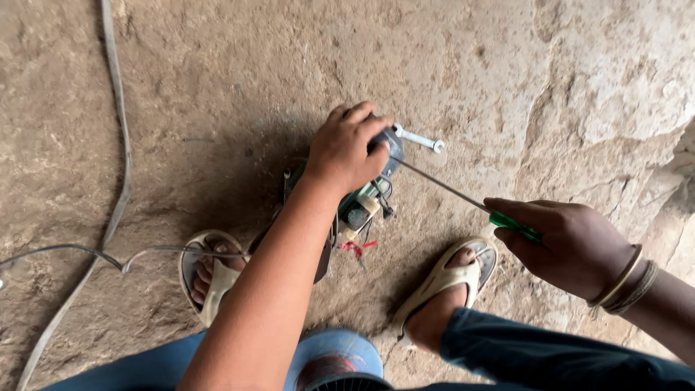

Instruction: The person is repairing a small electric motor. They use a screwdriver and a wrench to loosen and tighten screws on the motor casing, repeatedly disassembling and reassembling parts of the motor.

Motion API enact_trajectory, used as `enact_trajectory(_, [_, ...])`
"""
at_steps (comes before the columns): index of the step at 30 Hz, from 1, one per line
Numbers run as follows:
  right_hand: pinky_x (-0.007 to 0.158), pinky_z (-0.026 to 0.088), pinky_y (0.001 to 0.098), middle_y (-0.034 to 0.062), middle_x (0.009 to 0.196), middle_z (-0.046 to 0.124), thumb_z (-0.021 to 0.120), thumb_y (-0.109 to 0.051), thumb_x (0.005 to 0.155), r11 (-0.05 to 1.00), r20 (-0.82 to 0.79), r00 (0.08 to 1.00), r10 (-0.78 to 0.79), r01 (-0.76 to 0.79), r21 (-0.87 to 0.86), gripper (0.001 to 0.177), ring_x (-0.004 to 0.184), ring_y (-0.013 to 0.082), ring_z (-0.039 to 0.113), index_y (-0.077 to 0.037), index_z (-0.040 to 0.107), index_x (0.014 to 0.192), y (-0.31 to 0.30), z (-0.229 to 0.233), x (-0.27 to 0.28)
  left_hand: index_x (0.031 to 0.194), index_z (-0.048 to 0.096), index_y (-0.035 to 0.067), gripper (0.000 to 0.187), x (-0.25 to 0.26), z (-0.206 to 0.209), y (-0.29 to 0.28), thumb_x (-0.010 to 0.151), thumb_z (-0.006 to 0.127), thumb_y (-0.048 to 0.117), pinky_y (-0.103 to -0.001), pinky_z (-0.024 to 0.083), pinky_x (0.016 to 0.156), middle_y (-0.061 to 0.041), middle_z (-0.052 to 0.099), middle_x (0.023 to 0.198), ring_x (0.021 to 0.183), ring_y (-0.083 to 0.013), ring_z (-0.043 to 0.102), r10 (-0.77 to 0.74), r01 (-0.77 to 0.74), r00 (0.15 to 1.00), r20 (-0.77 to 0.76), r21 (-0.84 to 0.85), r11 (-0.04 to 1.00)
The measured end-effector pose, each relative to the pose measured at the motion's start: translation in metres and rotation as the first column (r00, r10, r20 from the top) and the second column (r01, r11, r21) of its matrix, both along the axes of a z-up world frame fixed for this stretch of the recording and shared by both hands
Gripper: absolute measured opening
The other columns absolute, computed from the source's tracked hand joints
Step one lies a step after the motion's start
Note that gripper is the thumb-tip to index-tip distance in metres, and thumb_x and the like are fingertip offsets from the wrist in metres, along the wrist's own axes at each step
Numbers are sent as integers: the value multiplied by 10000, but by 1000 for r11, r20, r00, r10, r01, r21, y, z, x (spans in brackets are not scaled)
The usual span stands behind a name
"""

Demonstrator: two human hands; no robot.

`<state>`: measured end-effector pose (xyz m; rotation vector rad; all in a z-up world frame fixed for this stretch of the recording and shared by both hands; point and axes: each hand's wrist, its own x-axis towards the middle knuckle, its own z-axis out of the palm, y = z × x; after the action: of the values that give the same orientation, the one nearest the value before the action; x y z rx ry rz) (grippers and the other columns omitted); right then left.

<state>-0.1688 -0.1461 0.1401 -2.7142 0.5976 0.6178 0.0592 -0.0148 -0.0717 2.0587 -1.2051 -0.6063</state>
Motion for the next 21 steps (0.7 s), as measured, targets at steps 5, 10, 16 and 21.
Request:
enact_trajectory(5, [473,543,339,36,583,737,705,-397,913,952,-257,919,-300,305,-20,407,475,162,632,-291,713,1306,22,1,-7,1266,705,144,489,0,-1,1,827,643,351,-490,456,1084,-118,581,1441,1308,-386,534,46,-45,998,44,-37,998])
enact_trajectory(10, [421,469,359,61,528,707,715,-377,915,926,-275,885,-374,373,-59,415,386,170,581,-280,714,1318,34,-6,-16,1267,703,165,566,-1,6,2,725,712,328,-481,493,1040,-94,599,1416,1278,-354,553,41,-40,999,8,-10,999])
enact_trajectory(16, [368,458,341,26,566,740,705,-348,894,922,-146,920,-364,378,87,437,363,138,581,-230,713,1314,37,-14,-22,1216,722,193,621,-3,5,5,614,797,322,-486,506,1027,-84,608,1394,1260,-368,554,82,-79,996,29,-105,991])
enact_trajectory(21, [381,457,335,56,550,721,726,-332,883,906,-130,905,-405,416,74,425,379,124,587,-193,727,1285,42,-14,-23,1226,728,211,608,-3,2,4,630,800,301,-489,513,1029,-89,598,1408,1270,-368,552,83,-79,996,29,-114,990])
